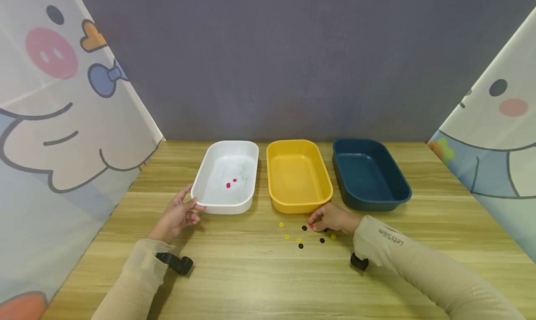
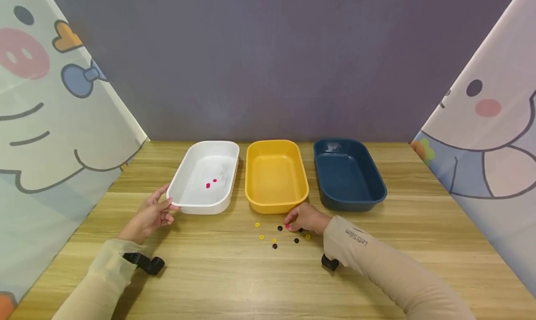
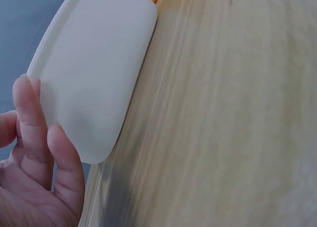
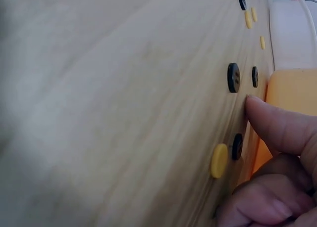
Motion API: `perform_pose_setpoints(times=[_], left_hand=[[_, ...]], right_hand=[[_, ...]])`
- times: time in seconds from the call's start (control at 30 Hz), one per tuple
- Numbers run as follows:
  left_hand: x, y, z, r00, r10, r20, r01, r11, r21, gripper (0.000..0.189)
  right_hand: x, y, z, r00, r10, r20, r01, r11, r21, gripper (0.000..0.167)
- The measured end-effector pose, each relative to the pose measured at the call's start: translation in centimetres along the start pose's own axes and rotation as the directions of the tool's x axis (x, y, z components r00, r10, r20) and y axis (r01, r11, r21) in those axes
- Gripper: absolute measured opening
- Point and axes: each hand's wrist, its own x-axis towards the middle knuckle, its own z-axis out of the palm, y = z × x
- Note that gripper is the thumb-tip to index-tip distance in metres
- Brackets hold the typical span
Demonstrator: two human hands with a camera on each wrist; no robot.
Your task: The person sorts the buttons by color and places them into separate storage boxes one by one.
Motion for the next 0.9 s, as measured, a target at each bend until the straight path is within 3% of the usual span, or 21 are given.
perform_pose_setpoints(times=[0.37, 0.9], left_hand=[[-0.17, 0.31, 0.18, 1.000, -0.008, 0.002, 0.008, 1.000, -0.026, 0.061], [0.02, 0.19, -0.06, 1.000, -0.008, 0.010, 0.008, 1.000, -0.007, 0.061]], right_hand=[[-0.22, -0.08, 0.01, 0.998, -0.066, 0.008, 0.067, 0.994, -0.088, 0.009], [-0.19, -0.39, -0.27, 0.981, -0.168, 0.095, 0.187, 0.946, -0.266, 0.010]])
